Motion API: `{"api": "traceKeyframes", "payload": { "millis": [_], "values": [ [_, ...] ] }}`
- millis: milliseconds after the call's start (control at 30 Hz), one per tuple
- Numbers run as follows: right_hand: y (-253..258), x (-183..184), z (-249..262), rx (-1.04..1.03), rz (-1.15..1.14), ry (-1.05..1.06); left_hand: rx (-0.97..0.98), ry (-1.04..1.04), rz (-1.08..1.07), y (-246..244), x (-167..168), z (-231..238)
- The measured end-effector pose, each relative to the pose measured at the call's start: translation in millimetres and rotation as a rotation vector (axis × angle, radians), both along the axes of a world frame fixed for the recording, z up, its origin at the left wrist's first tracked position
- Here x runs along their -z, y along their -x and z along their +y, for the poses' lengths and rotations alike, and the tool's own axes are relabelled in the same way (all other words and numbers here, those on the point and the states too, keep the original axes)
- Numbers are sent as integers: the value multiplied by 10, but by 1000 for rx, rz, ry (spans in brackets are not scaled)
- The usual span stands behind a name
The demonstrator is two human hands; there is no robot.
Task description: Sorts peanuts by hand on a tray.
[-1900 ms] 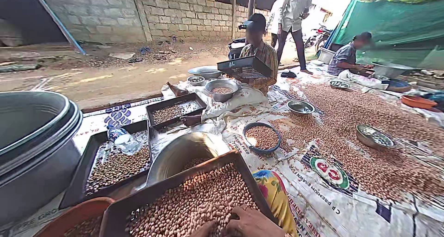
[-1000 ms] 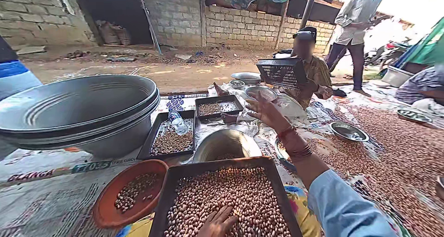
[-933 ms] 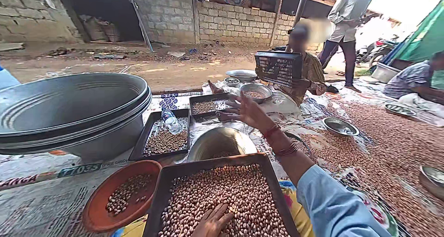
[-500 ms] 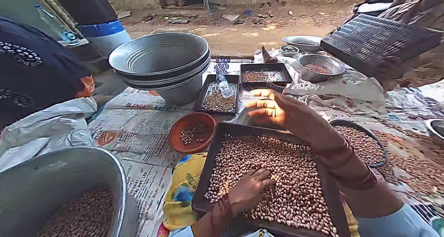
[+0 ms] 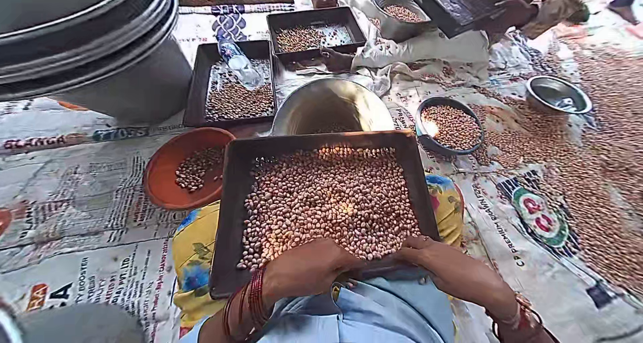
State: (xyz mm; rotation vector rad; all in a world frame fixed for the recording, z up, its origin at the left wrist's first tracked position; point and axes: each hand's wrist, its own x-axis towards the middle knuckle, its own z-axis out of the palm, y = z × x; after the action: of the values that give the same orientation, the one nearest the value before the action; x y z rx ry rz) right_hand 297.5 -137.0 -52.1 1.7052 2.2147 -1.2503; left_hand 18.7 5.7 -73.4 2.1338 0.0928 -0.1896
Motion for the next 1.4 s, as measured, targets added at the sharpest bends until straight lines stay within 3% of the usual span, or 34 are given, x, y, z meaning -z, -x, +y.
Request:
{"api": "traceKeyframes", "payload": {
  "millis": [100,267,467,567,700,833,933,1100,1167,1233,1333,1400],
  "values": [
    [142,233,98,10,-32,-55,-7,-27,192,-253,92,-70],
    [107,287,707,182,4,-260,-449,-18,165,-353,79,195],
    [-57,295,788,418,-14,-648,-847,-495,-105,-256,229,265],
    [-54,288,549,478,-46,-654,-810,-533,-221,-358,284,167],
    [1,318,278,511,-112,-658,-609,-485,-187,-579,310,77],
    [-3,305,195,572,-148,-739,-566,-623,-248,-779,281,217],
    [-45,254,327,594,-128,-733,-529,-739,-323,-938,311,314],
    [4,322,863,506,-148,-790,-438,-833,-228,-1091,415,279],
    [55,313,1048,484,-198,-708,-462,-776,-254,-1033,403,287],
    [83,312,1156,460,-253,-597,-589,-590,-286,-917,360,356],
    [91,307,1198,437,-269,-522,-864,-320,-199,-770,162,553],
    [46,307,1180,481,-188,-537,-912,-293,-119,-756,74,661]
  ]
}}
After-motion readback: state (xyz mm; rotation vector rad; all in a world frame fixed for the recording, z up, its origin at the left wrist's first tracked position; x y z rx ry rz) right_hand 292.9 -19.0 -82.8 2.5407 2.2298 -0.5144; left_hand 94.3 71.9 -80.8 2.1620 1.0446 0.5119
